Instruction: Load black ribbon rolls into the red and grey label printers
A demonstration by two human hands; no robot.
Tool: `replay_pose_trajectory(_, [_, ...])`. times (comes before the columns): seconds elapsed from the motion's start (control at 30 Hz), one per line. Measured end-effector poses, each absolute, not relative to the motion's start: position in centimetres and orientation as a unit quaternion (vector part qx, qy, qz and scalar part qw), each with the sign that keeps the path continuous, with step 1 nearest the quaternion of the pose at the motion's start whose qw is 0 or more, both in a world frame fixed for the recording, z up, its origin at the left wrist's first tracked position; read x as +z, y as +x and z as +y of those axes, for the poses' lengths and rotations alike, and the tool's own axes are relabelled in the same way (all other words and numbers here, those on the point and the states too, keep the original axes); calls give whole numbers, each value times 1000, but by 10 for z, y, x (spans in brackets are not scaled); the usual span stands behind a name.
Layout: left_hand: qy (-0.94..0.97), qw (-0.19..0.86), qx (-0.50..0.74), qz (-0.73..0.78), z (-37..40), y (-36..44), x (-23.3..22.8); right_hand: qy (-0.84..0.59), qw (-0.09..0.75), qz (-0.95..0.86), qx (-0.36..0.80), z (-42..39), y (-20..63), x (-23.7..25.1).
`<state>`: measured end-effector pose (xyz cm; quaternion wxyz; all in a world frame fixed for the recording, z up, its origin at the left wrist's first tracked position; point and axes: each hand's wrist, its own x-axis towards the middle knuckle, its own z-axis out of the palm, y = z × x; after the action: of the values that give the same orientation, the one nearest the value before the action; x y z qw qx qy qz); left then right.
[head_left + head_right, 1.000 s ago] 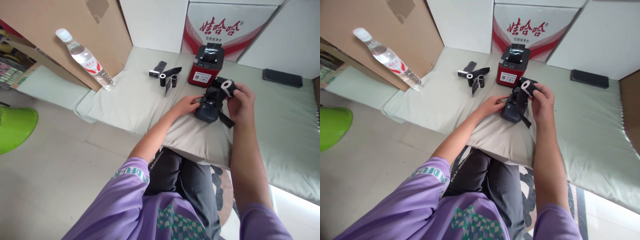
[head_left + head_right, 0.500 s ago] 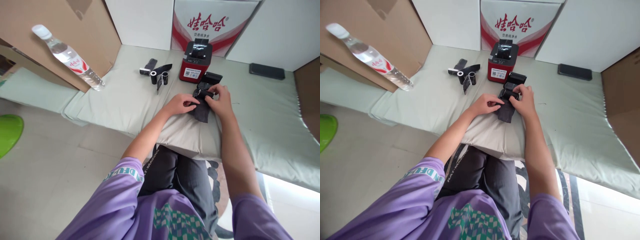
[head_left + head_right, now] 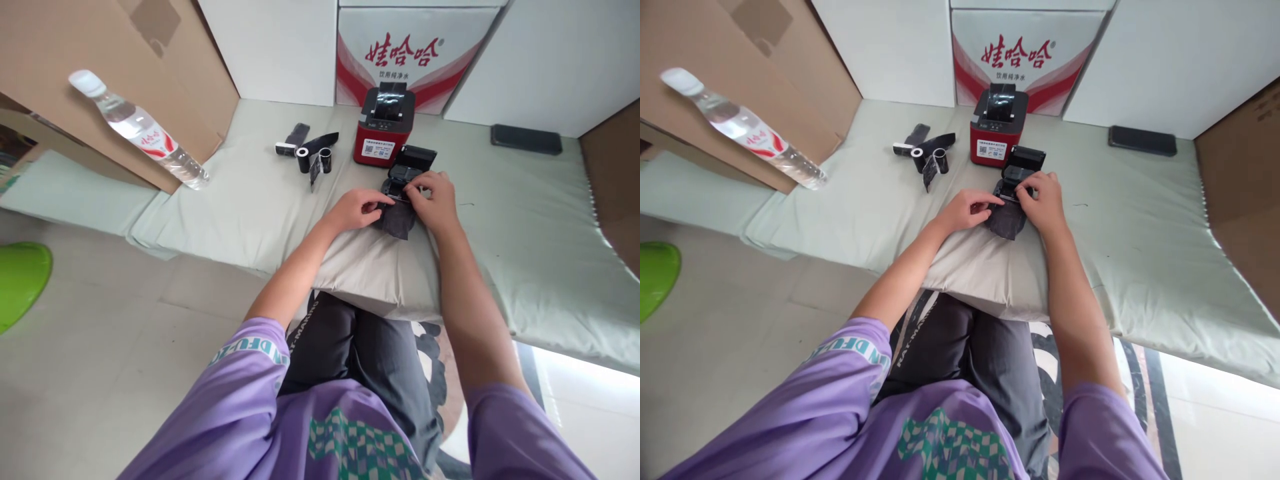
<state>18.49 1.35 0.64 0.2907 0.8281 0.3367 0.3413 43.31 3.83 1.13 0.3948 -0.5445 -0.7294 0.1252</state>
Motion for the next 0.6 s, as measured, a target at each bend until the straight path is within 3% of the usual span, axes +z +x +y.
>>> replay_pose_trajectory(0.1, [847,265,329,323,10,183,8,-593,486,-635,94,46,440,3])
replay_pose_trajectory(0.2, [853,253,322,324,4,183,12,-595,538,-577,154,55,444,-6])
replay_pose_trajectory(0.33, [843,257,346,322,1,185,11,-561,522,-586,266,60,441,-10])
replay_pose_trajectory(0.6, [789,282,414,354,10,184,1,-521,543,-595,281,52,438,2])
